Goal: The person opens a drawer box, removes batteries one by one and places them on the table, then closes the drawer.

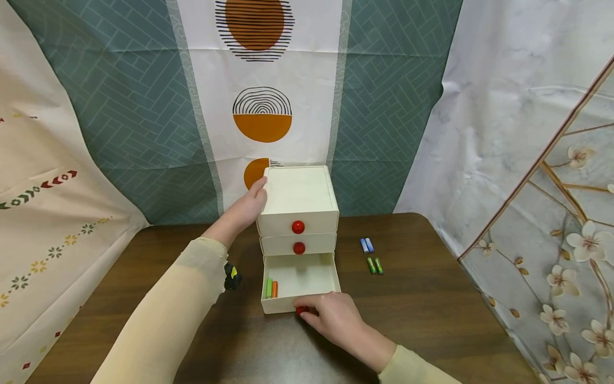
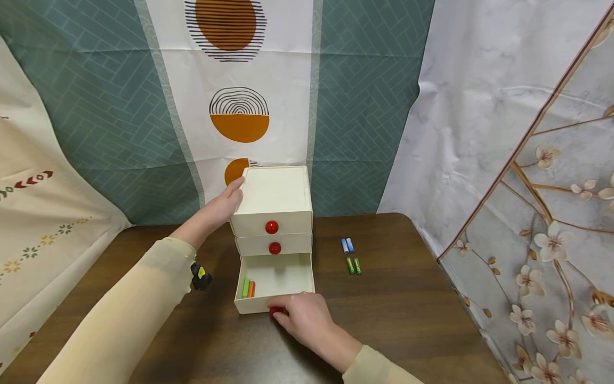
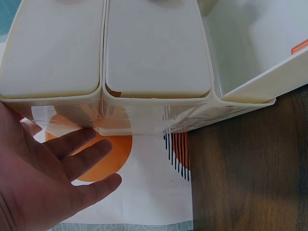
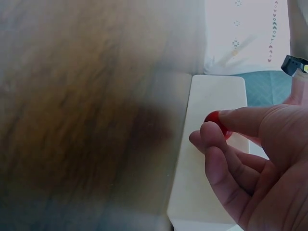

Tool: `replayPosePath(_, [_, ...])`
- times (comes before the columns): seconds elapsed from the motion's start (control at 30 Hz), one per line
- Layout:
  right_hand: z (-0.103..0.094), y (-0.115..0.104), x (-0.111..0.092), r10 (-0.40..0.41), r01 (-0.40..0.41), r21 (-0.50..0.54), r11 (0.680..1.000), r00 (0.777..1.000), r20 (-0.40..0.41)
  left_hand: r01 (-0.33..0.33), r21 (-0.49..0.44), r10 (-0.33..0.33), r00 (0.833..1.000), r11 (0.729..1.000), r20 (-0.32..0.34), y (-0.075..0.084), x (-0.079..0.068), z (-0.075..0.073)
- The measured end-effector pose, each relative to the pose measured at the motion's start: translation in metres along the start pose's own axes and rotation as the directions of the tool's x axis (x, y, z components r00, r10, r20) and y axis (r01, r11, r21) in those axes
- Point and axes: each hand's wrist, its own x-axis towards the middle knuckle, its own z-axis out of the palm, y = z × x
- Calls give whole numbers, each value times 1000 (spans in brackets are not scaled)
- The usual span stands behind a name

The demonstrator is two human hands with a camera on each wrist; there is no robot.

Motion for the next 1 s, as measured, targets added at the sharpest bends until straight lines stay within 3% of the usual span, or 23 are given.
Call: replayPosePath(1.0, [-6,-7,-9,-10,10,12,1000,1000,20,12,11,-12,1000,1000,0,1,-2,0])
